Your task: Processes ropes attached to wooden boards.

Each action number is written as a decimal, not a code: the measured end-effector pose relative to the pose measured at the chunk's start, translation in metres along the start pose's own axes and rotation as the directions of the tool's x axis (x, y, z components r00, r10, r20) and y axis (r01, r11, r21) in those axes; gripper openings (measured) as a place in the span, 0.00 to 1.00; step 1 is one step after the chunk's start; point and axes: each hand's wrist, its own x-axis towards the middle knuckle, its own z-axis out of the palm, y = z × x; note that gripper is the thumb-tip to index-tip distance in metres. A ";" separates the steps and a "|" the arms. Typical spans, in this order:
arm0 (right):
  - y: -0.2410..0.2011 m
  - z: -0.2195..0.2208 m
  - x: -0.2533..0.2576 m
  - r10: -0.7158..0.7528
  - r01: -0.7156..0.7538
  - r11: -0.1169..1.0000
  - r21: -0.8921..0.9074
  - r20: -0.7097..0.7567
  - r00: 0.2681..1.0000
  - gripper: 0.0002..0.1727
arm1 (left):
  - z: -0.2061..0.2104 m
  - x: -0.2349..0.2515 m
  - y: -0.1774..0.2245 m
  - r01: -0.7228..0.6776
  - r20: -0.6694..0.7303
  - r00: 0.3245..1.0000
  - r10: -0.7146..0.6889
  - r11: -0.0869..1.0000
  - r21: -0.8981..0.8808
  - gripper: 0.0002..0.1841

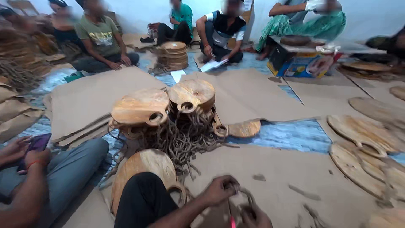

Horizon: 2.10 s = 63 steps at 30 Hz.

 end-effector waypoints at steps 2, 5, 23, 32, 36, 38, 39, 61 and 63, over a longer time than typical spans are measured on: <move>-0.007 0.006 -0.002 -0.168 0.230 0.955 0.186 -0.299 0.939 0.12 | -0.001 -0.005 0.009 0.150 0.037 0.988 -0.150 0.989 0.008 0.15; -0.009 0.013 0.002 -0.246 0.384 0.892 0.240 -0.457 0.855 0.20 | 0.004 -0.006 0.014 0.269 0.104 0.958 -0.269 0.963 0.008 0.14; 0.003 0.031 0.025 0.009 -0.014 0.999 -0.035 -0.126 0.992 0.12 | -0.007 -0.004 -0.021 0.382 0.027 0.906 -0.422 0.844 0.375 0.17; -0.007 0.028 0.026 0.285 -0.242 0.887 -0.393 0.054 0.957 0.13 | 0.009 -0.005 -0.048 0.438 0.090 0.823 -0.561 0.728 0.528 0.18; -0.008 0.028 0.026 0.319 -0.273 0.857 -0.437 0.034 0.947 0.13 | 0.013 -0.007 -0.052 0.406 0.101 0.844 -0.527 0.750 0.522 0.17; -0.007 0.029 0.026 0.324 -0.278 0.862 -0.425 0.039 0.945 0.12 | 0.014 -0.007 -0.053 0.408 0.090 0.836 -0.541 0.724 0.556 0.17; -0.006 0.028 0.027 0.322 -0.279 0.869 -0.409 0.040 0.946 0.12 | 0.015 -0.009 -0.050 0.411 0.076 0.836 -0.544 0.711 0.571 0.16; -0.005 0.029 0.018 0.275 -0.253 0.922 -0.295 0.035 0.961 0.12 | 0.016 -0.013 -0.048 0.525 0.074 0.795 -0.602 0.744 0.412 0.16; -0.007 0.028 0.028 0.355 -0.311 0.885 -0.347 0.070 0.932 0.13 | 0.016 -0.013 -0.050 0.525 0.070 0.798 -0.599 0.748 0.406 0.15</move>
